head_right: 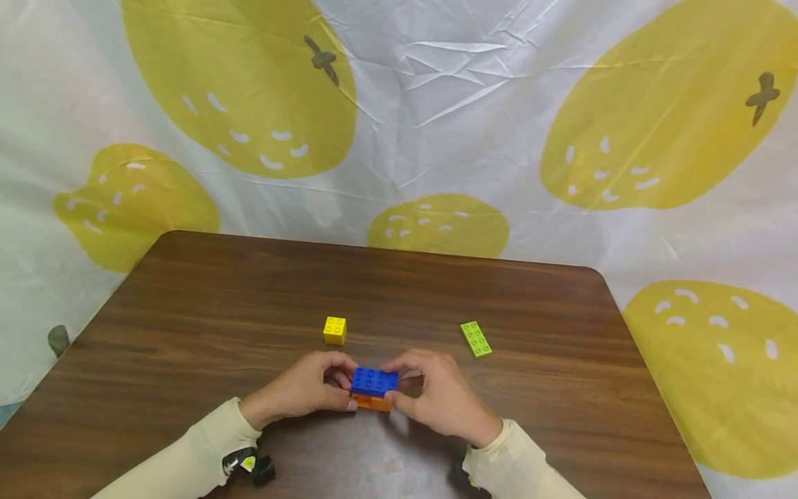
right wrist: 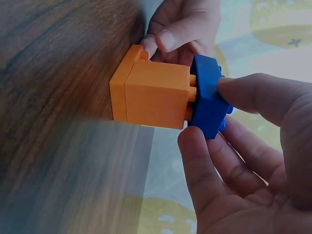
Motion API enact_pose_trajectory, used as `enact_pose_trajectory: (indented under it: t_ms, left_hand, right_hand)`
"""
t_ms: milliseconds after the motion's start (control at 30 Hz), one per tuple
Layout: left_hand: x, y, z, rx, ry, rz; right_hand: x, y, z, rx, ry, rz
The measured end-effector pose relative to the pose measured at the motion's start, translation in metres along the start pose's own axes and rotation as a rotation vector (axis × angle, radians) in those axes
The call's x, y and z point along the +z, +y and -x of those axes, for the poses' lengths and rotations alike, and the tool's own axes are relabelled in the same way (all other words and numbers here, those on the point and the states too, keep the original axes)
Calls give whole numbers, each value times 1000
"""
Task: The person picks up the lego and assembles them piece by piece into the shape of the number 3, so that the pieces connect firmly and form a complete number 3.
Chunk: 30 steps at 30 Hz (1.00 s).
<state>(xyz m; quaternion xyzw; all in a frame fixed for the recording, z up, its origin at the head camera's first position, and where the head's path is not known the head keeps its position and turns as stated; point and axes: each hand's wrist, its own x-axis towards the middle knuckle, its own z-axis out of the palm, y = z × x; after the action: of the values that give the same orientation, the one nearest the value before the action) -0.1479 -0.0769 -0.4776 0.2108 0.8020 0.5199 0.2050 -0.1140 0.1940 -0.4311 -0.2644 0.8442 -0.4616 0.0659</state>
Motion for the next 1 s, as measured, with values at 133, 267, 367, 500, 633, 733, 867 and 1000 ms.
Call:
enact_pose_trajectory:
  t_ms: [133, 267, 367, 500, 633, 733, 867, 1000]
  left_hand:
    - [0, 1, 2, 14, 12, 30]
    - [0, 4, 5, 64, 29, 75]
    - [-1, 8, 8, 97, 41, 89]
    - [-1, 11, 10, 113, 51, 93]
    - [0, 13, 11, 127, 60, 114]
    - [0, 15, 12, 132, 60, 139]
    - [1, 15, 13, 133, 55, 164]
    - [1, 15, 13, 135, 52, 180]
  right_hand:
    - [2, 0, 1, -23, 24, -15]
    - [5, 2, 2, -35, 48, -29]
    - [6, 3, 3, -37, 56, -39]
    - [6, 4, 3, -36, 63, -42]
    - [6, 4, 4, -31, 64, -45]
    - [6, 4, 4, -26, 63, -47]
    - [7, 4, 4, -24, 65, -41]
    - [8, 5, 3, -17, 69, -32]
